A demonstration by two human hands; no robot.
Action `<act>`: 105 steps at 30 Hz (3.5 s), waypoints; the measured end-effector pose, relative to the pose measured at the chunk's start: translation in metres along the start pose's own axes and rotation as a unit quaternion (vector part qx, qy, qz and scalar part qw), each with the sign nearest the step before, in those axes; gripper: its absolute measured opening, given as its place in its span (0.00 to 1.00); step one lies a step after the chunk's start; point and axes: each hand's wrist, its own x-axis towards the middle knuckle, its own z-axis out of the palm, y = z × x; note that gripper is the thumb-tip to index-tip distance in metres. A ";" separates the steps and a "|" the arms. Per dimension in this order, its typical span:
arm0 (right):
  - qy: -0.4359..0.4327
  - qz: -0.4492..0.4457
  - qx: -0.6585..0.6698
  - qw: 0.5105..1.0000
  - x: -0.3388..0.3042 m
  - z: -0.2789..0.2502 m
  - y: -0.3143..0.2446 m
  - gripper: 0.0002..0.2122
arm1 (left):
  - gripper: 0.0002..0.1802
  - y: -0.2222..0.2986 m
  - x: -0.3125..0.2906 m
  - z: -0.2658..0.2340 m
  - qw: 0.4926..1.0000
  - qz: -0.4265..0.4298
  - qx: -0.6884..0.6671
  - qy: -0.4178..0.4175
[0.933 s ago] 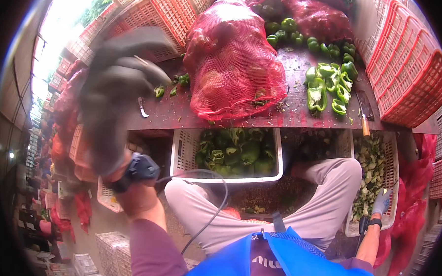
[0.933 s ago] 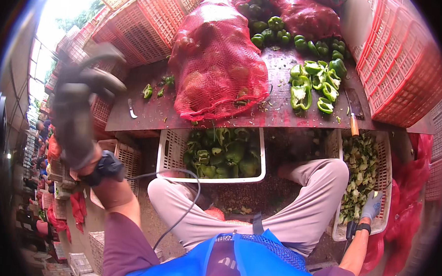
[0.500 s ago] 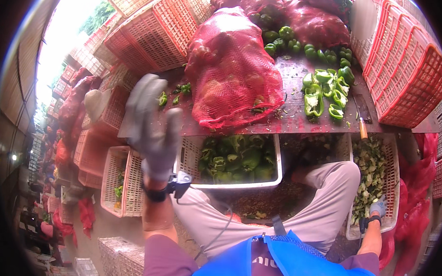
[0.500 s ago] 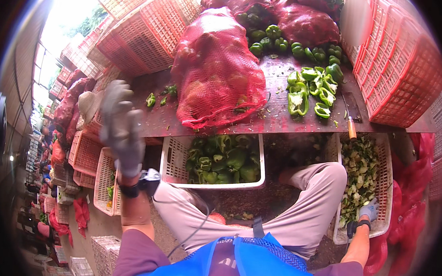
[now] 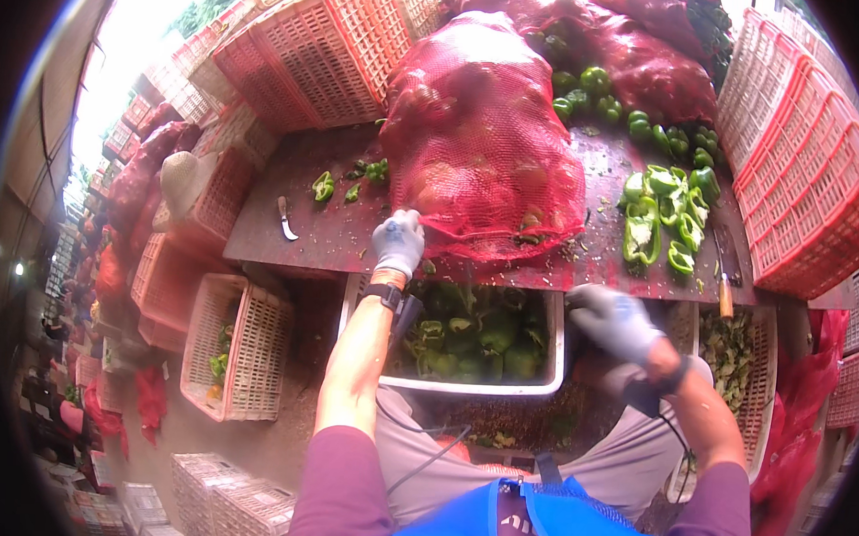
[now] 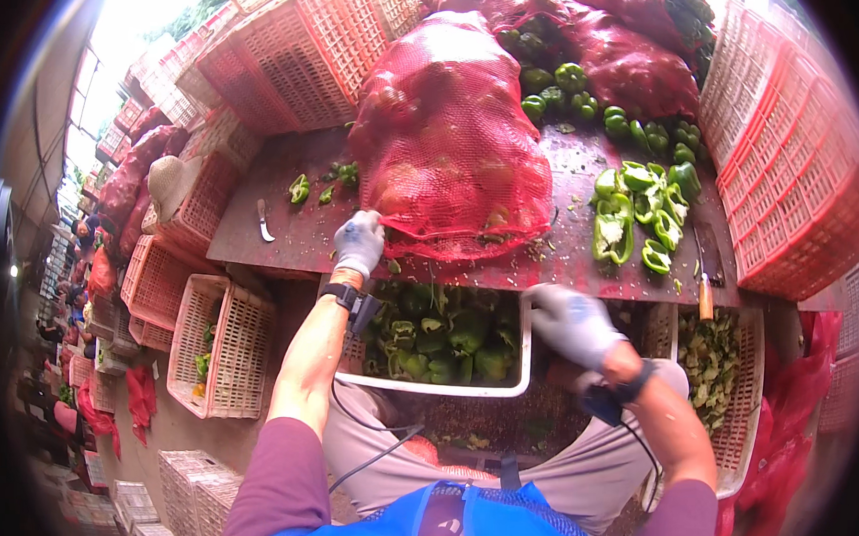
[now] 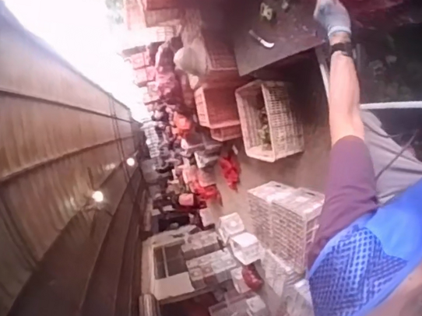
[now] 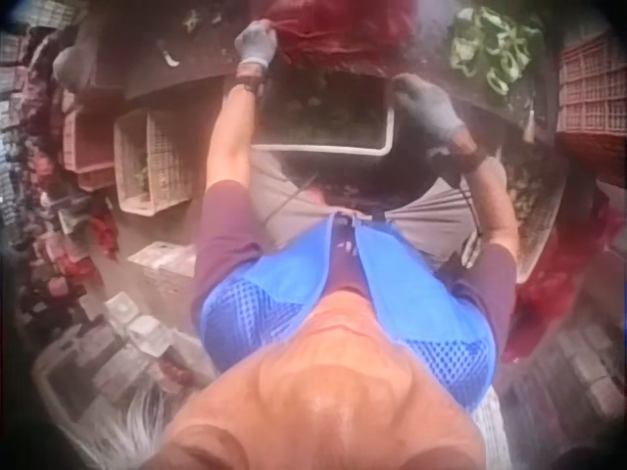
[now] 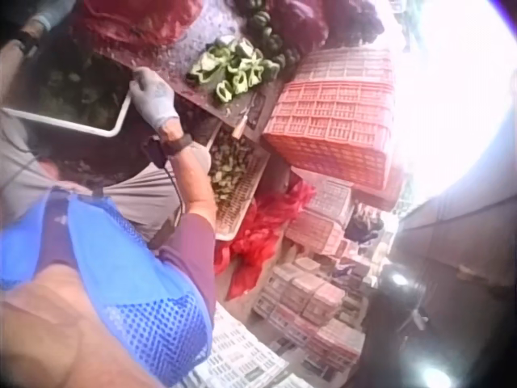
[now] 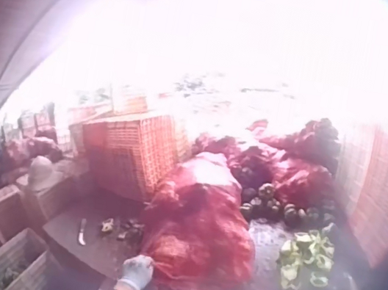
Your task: Manually slicing and removing seeds from green peppers at a processing station.
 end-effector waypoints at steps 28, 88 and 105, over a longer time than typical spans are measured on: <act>0.087 -0.266 -0.403 0.871 0.312 0.169 0.014 0.14 | 0.14 -0.056 0.027 -0.011 0.756 -0.292 -0.572 0.128; 0.011 0.157 0.463 0.872 0.015 0.158 -0.049 0.21 | 0.37 0.108 -0.207 -0.073 0.743 -0.008 -0.667 0.043; -0.030 -0.052 -0.100 0.993 0.006 0.137 -0.034 0.16 | 0.18 0.091 -0.205 -0.069 0.693 -0.115 -0.709 -0.060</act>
